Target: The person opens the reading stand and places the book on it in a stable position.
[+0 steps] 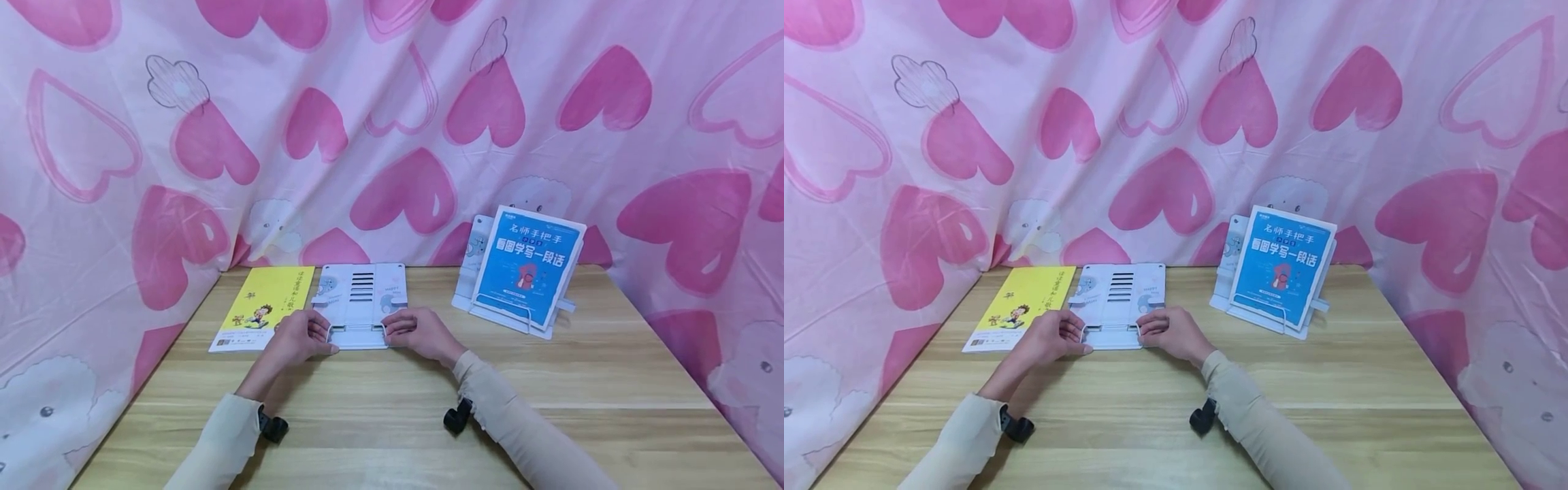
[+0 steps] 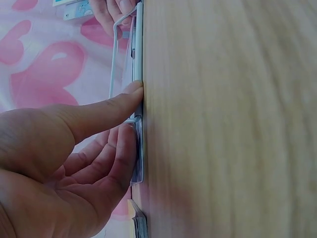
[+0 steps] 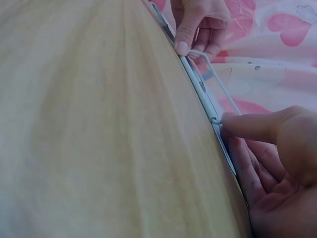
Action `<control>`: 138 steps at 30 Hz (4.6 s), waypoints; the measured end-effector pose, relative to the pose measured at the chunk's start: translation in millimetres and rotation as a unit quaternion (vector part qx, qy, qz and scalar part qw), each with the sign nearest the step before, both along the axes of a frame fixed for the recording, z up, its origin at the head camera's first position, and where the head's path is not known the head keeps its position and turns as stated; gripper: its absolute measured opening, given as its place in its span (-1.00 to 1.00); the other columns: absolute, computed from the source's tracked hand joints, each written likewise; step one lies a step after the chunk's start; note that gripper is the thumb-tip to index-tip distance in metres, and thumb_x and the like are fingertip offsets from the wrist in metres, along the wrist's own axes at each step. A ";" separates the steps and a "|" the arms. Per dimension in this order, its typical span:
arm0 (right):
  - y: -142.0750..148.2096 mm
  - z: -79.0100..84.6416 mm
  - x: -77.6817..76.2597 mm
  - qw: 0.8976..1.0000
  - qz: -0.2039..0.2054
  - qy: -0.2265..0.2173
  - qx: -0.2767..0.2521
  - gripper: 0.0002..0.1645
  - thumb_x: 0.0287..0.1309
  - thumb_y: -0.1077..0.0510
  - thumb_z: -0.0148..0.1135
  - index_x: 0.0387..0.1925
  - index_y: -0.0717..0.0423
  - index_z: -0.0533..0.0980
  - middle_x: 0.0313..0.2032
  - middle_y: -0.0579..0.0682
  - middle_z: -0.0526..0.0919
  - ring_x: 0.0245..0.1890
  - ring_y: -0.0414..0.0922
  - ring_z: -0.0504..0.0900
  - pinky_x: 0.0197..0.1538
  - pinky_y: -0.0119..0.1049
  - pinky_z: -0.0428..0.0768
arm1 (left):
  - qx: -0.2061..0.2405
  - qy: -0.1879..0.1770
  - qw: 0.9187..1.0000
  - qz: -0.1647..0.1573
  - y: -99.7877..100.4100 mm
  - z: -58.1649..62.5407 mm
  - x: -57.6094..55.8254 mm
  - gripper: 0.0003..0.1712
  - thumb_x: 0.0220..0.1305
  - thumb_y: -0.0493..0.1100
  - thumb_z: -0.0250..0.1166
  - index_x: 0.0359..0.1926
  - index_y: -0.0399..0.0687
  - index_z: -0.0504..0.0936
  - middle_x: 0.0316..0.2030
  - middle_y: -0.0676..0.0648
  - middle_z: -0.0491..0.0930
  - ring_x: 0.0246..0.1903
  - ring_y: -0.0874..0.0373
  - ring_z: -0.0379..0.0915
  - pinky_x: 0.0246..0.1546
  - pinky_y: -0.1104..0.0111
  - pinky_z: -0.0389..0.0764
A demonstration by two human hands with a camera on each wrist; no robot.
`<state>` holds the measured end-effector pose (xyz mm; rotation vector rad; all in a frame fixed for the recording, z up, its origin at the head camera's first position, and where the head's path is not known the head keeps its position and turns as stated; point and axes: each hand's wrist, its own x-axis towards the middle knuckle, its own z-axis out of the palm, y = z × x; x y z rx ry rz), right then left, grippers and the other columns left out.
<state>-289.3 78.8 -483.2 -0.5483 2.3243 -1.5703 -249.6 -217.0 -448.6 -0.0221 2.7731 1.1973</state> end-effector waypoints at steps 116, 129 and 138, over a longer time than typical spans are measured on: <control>53.5 -2.6 -11.7 0.970 -0.020 -0.032 -0.239 -0.50 0.48 0.09 0.39 0.34 0.18 0.62 0.33 0.02 0.68 0.34 -0.06 0.62 0.33 -0.30 0.69 | 0.290 0.110 0.950 0.019 -31.1 -8.7 -35.5 -0.54 0.63 0.08 0.24 0.35 -0.03 0.58 0.29 -0.06 0.57 0.25 0.07 0.45 0.33 0.29 0.56; 50.8 -5.3 -9.5 0.968 -0.019 -0.034 -0.247 -0.55 0.46 0.15 0.40 0.28 0.22 0.62 0.27 0.02 0.69 0.30 -0.09 0.64 0.32 -0.29 0.70 | 0.251 0.029 0.967 0.043 -35.5 -5.6 -27.9 -0.43 0.49 0.22 0.38 0.33 0.04 0.63 0.26 -0.15 0.60 0.21 -0.08 0.71 0.30 0.26 0.71; 50.8 -6.5 -7.9 0.974 0.013 -0.046 -0.220 -0.52 0.48 0.09 0.38 0.32 0.18 0.60 0.37 0.08 0.60 0.39 -0.01 0.58 0.33 -0.25 0.70 | 0.267 0.042 0.961 0.055 -29.0 -4.9 -28.2 -0.54 0.57 0.03 0.35 0.35 0.01 0.60 0.34 -0.21 0.55 0.29 -0.11 0.58 0.40 0.08 0.65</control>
